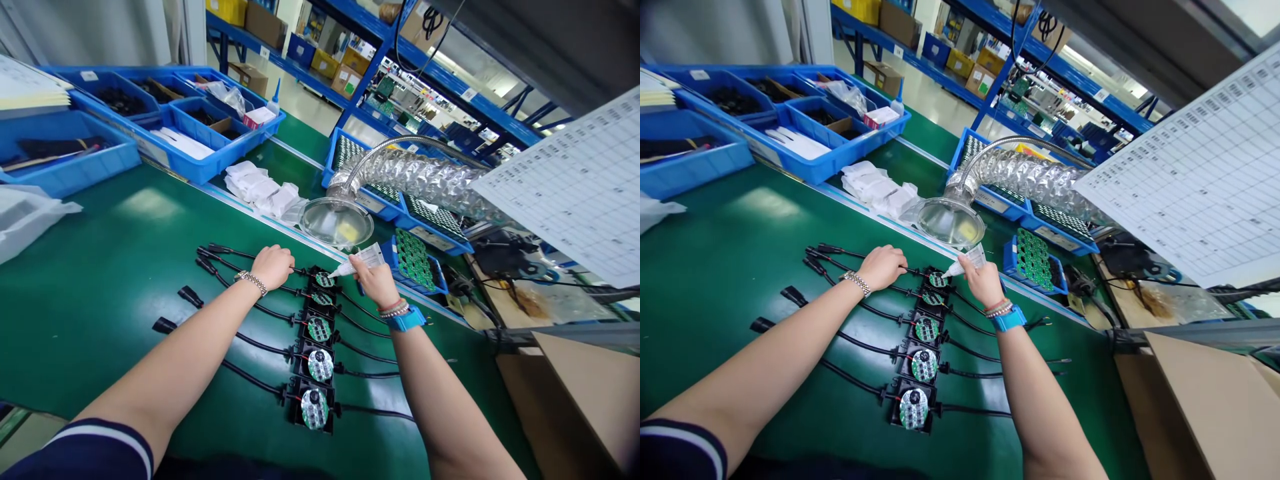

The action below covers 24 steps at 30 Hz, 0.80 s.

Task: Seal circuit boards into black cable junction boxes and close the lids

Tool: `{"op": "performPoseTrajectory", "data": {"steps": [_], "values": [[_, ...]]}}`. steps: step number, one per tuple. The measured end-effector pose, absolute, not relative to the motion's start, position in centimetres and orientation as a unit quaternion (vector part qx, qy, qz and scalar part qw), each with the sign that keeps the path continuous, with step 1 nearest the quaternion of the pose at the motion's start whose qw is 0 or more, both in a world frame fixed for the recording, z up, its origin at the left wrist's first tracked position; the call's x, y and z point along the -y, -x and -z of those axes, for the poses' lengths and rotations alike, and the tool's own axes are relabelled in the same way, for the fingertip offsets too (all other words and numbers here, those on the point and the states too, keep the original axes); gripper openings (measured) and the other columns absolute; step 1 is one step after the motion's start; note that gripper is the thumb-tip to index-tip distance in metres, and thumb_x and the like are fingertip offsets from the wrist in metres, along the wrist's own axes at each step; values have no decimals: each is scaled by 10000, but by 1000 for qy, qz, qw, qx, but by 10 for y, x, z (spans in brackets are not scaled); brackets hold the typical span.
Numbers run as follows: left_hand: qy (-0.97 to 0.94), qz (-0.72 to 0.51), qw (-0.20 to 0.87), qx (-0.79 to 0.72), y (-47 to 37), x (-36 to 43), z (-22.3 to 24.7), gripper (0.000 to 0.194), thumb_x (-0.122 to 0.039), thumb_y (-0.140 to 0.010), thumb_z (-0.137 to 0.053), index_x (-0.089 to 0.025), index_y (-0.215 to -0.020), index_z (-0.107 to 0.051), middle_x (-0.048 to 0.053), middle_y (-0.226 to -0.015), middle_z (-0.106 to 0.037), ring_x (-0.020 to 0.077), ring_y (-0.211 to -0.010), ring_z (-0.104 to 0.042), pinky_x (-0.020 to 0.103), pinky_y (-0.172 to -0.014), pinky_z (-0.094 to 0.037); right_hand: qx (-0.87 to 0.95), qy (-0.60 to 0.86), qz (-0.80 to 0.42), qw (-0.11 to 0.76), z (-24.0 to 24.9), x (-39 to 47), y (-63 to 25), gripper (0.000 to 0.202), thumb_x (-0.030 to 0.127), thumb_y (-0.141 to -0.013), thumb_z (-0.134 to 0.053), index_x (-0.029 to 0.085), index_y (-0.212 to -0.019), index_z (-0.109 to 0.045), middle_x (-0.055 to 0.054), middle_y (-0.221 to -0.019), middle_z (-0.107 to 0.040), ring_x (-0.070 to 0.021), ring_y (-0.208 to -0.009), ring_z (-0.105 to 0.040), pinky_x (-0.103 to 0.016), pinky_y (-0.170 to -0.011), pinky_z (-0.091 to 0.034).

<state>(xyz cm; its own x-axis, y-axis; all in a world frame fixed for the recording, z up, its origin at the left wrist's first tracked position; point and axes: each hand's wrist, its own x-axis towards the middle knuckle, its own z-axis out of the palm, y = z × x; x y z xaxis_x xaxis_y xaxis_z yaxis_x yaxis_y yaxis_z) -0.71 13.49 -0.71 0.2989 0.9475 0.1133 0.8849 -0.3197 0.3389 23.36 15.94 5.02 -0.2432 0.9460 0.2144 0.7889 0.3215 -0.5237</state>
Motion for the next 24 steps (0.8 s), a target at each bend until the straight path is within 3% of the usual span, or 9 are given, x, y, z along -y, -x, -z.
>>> {"op": "performPoseTrajectory", "data": {"steps": [24], "values": [[-798, -147, 110, -574, 7, -137, 8, 122, -275, -801, -572, -227, -806, -684, 19, -874, -644, 195, -840, -512, 302, -677, -355, 820, 530, -101, 192, -62, -145, -231, 439, 508, -844, -388, 202, -568, -536, -13, -470, -544, -143, -457, -519, -253, -506, -388]]}}
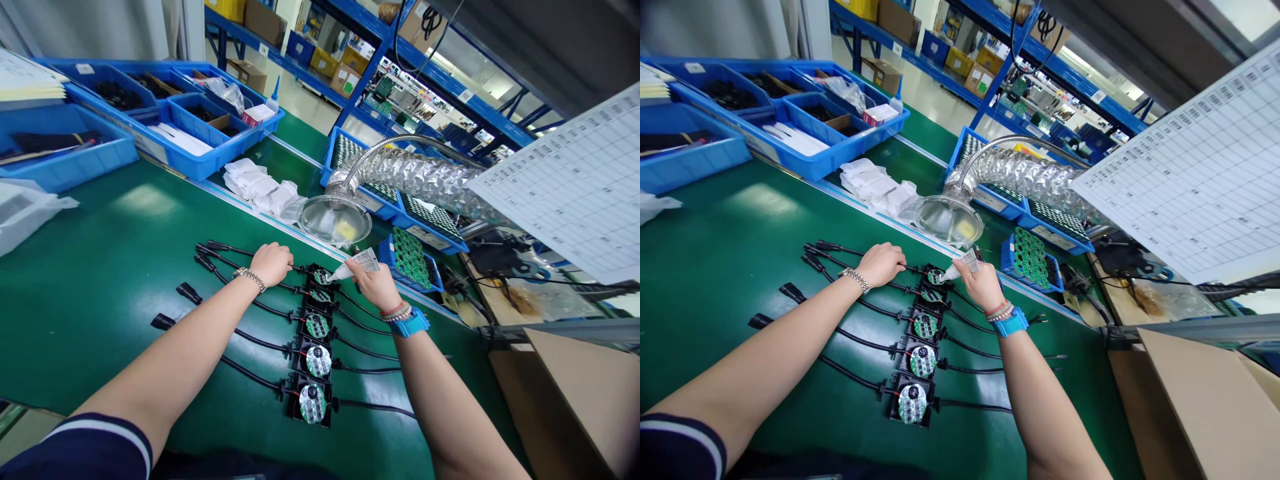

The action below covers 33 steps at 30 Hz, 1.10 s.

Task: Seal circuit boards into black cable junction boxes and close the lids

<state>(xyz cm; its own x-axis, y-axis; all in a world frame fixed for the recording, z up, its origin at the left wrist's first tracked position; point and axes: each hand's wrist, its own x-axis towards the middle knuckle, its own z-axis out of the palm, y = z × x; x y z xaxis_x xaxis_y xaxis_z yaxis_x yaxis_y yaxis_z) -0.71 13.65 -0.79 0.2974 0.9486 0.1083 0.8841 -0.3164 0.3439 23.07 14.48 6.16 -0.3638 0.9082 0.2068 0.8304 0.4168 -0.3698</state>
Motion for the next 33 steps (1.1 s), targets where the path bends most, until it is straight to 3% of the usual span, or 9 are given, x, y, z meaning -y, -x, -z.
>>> {"op": "performPoseTrajectory", "data": {"steps": [9, 16, 33], "values": [[-799, -151, 111, -571, 7, -137, 8, 121, -275, -801, -576, -227, -801, -687, 16, -865, -649, 195, -822, -511, 293, -669, -348, 820, 531, -92, 190, -63, -142, -234, 408, 504, -830, -403, 201, -600, -550, -27, -488, -546, -160, -477, -522, -272, -522, -389], [-798, -153, 110, -572, 8, -136, 7, 113, -273, -798, -583, -226, -782, -684, 13, -852, -648, 190, -812, -510, 292, -659, -339, 801, 537, -116, 238, -57, -153, -229, 384, 471, -844, -405, 205, -601, -539, -16, -498, -555, -153, -476, -542, -269, -534, -428], [-802, -166, 99, -566, 8, -137, 12, 100, -267, -785, -592, -228, -758, -680, 12, -837, -650, 190, -800, -511, 289, -633, -319, 839, 500, -71, 205, -52, -163, -214, 460, 494, -863, -361, 192, -572, -551, -36, -473, -553, -165, -466, -535, -265, -499, -381]]}}
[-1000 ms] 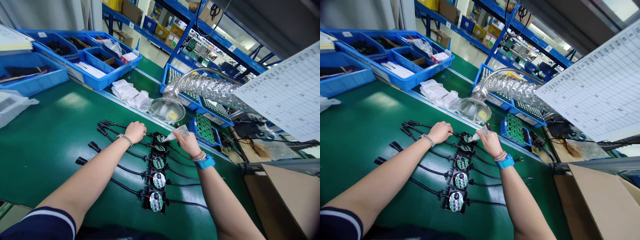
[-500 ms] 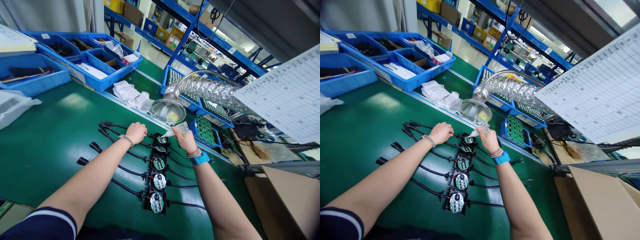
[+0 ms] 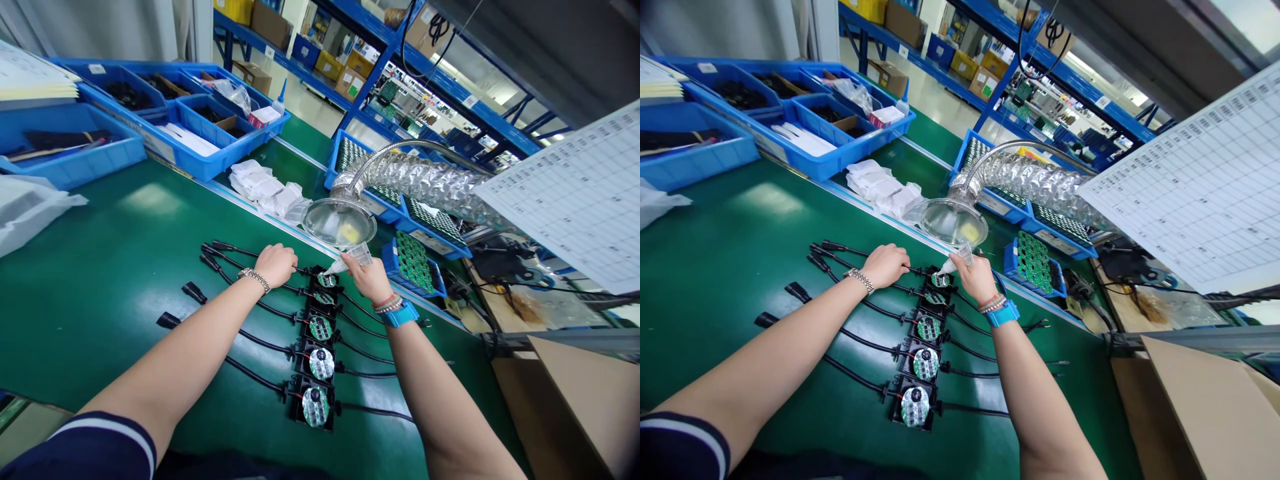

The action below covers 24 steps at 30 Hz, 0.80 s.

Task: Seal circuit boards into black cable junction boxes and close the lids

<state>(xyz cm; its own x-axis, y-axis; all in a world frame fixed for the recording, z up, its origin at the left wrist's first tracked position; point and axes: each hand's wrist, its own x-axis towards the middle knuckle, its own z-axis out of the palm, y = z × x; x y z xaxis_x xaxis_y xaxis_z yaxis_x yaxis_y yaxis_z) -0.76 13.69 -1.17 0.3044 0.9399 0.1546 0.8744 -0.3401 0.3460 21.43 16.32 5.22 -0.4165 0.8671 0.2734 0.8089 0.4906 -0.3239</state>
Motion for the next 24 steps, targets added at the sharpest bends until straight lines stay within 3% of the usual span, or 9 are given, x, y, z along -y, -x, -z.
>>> {"op": "performPoseTrajectory", "data": {"steps": [17, 24], "values": [[-800, -162, 103, -568, 7, -137, 11, 98, -260, -787, -592, -227, -753, -678, 11, -843, -649, 188, -812, -509, 286, -654, -327, 870, 449, -70, 193, -68, -142, -210, 508, 550, -868, -342, 199, -541, -507, -22, -470, -543, -144, -456, -524, -248, -491, -366], [-801, -147, 105, -571, 7, -137, 10, 113, -274, -800, -574, -235, -802, -680, 13, -876, -646, 190, -826, -507, 288, -672, -341, 813, 498, -166, 252, -68, -138, -220, 424, 551, -774, -517, 195, -547, -546, -7, -449, -521, -141, -451, -507, -258, -495, -384]]}}
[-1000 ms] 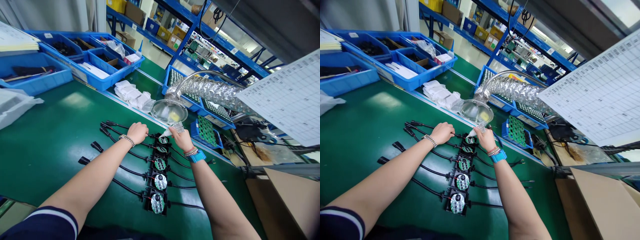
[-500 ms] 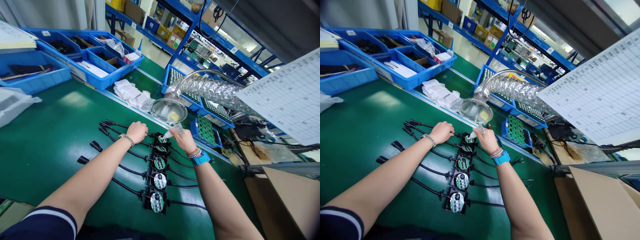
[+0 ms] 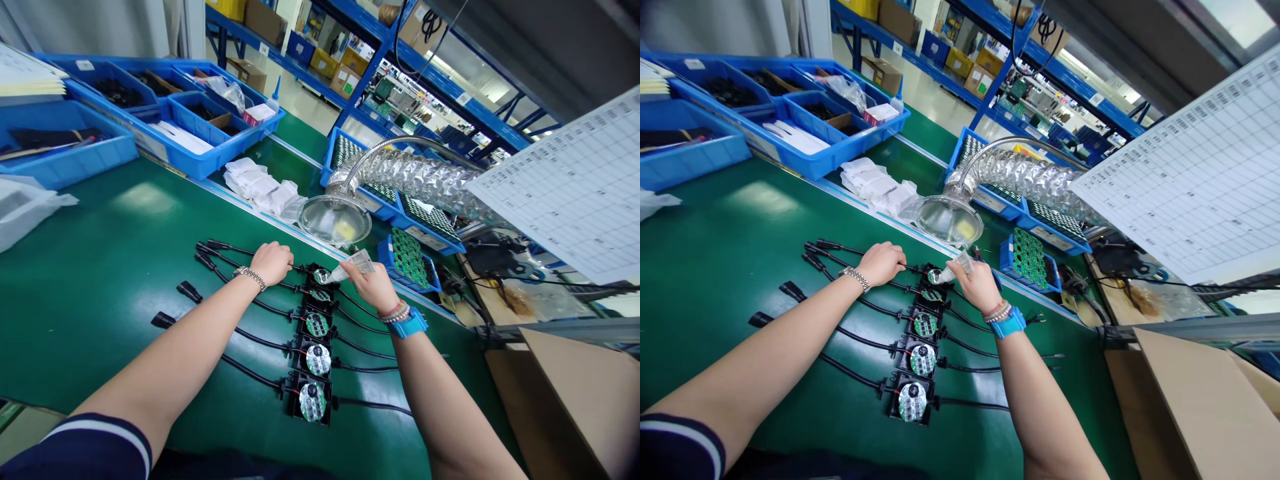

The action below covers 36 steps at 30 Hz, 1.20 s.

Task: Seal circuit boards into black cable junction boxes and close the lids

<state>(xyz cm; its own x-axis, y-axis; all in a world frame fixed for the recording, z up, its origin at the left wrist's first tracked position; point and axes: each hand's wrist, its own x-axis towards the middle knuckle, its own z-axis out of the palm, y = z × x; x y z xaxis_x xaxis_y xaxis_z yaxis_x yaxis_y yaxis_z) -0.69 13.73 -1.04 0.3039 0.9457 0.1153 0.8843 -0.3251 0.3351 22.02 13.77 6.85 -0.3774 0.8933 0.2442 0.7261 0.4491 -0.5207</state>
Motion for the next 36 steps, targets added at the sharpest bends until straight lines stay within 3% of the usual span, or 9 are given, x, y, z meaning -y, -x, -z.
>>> {"op": "performPoseTrajectory", "data": {"steps": [3, 7, 10, 15, 20, 24, 29, 36], "values": [[-804, -136, 105, -570, 8, -136, 7, 120, -273, -805, -567, -235, -822, -679, 16, -896, -643, 196, -838, -507, 291, -676, -348, 728, 548, -250, 328, -65, -131, -234, 413, 570, -769, -523, 182, -636, -571, -7, -475, -542, -129, -415, -491, -248, -418, -371], [-815, -119, 96, -559, 6, -128, -9, 172, -258, -800, -570, -232, -947, -655, 35, -987, -629, 217, -888, -509, 305, -692, -356, 532, 545, -418, 496, -57, -118, -252, 437, 614, -725, -562, 178, -704, -533, 10, -489, -529, -107, -402, -469, -217, -349, -328], [-839, -94, 92, -529, -2, -114, -24, 148, -277, -805, -564, -227, -902, -665, 44, -990, -633, 221, -904, -516, 309, -699, -360, 452, 496, -506, 542, -50, -111, -258, 452, 617, -683, -612, 193, -667, -457, 52, -475, -459, -78, -398, -423, -199, -359, -334], [-848, -52, 91, -519, -15, -89, -30, 103, -196, -778, -580, -174, -742, -674, 81, -832, -660, 227, -837, -551, 310, -665, -366, 473, 498, -512, 516, -44, -104, -251, 417, 580, -707, -600, 188, -679, -461, 56, -479, -430, -75, -392, -395, -200, -352, -301], [-826, -78, 91, -551, -14, -82, -16, 75, -209, -772, -592, -192, -787, -663, 60, -849, -665, 226, -844, -559, 318, -678, -377, 608, 557, -356, 439, -46, -102, -239, 360, 517, -743, -576, 164, -682, -541, 10, -489, -520, -113, -414, -463, -230, -386, -357], [-814, -113, 103, -561, -9, -84, -5, 93, -250, -753, -630, -227, -843, -641, 23, -867, -663, 196, -822, -561, 295, -681, -383, 656, 550, -321, 405, -53, -103, -234, 315, 464, -715, -624, 159, -640, -591, -2, -496, -549, -134, -458, -497, -247, -448, -398], [-814, -142, 122, -551, -7, -87, 1, 95, -258, -747, -641, -226, -837, -634, 7, -873, -662, 194, -830, -554, 297, -706, -384, 758, 518, -204, 339, -57, -104, -229, 347, 446, -786, -536, 170, -581, -582, -13, -525, -570, -143, -495, -528, -251, -487, -418], [-813, -155, 137, -544, -10, -88, 3, 90, -229, -734, -651, -215, -821, -634, 10, -858, -661, 201, -838, -551, 305, -708, -378, 800, 499, -159, 292, -56, -110, -224, 389, 443, -802, -510, 180, -518, -551, -17, -514, -578, -149, -484, -533, -264, -498, -420]]}}
